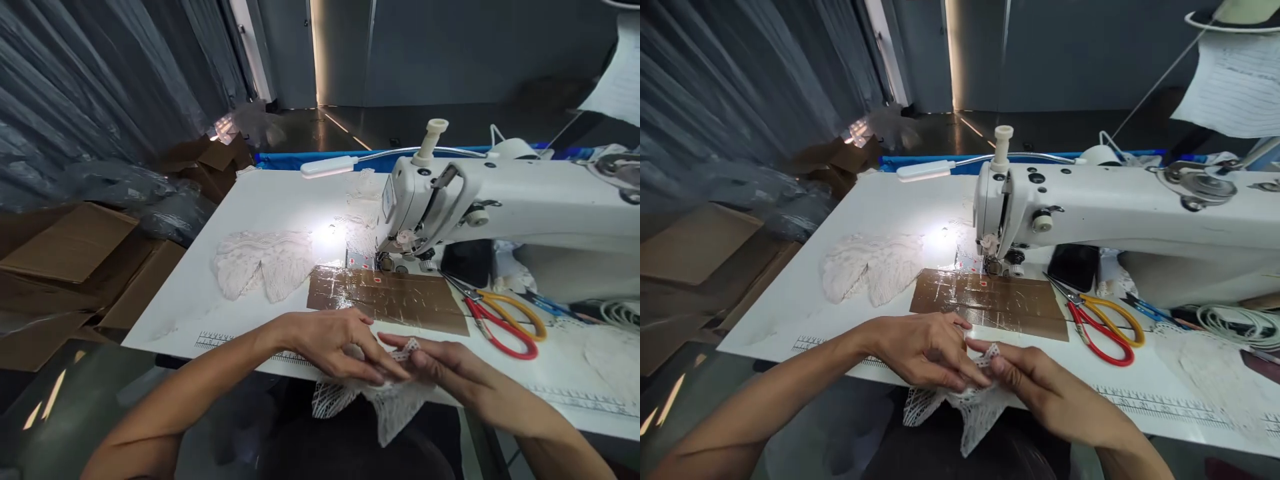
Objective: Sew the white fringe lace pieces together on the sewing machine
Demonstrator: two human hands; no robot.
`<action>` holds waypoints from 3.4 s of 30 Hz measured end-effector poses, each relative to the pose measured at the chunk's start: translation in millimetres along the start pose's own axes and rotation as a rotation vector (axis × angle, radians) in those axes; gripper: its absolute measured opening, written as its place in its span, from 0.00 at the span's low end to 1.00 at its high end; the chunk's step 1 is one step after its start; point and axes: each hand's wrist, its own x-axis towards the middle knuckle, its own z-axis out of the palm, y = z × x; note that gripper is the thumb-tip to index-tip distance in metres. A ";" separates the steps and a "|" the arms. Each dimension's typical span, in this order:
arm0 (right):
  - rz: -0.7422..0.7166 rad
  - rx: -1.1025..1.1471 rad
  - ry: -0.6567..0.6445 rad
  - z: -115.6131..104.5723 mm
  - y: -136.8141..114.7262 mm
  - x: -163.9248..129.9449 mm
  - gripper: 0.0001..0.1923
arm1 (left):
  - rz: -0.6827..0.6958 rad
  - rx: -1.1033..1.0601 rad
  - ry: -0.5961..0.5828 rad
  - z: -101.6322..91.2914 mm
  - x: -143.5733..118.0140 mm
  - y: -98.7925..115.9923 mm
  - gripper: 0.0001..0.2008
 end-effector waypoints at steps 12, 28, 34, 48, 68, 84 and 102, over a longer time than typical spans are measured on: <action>0.015 -0.616 0.843 -30.5 30.2 61.5 0.27 | -0.311 0.582 0.570 -32.1 -12.8 -46.8 0.18; 0.090 -0.323 0.682 -41.6 26.8 48.8 0.18 | -0.017 0.735 0.402 -14.5 -8.5 -55.6 0.14; 0.032 0.171 0.662 -10.4 14.2 73.1 0.24 | -0.311 0.312 0.760 -12.9 -6.3 -41.1 0.20; -0.394 -0.855 0.543 -14.3 36.6 70.0 0.20 | -0.643 0.117 0.709 -12.9 -12.1 -33.2 0.25; -0.473 -0.936 0.491 -32.4 53.3 87.0 0.21 | -0.713 -0.008 0.779 -16.2 -8.7 -36.8 0.28; -0.523 -0.825 0.378 -27.7 44.3 66.3 0.17 | -0.732 0.009 0.786 -14.4 -6.0 -36.0 0.29; -0.513 -0.841 0.415 -25.8 47.7 68.4 0.18 | -0.687 0.100 0.794 -11.5 -8.7 -37.3 0.25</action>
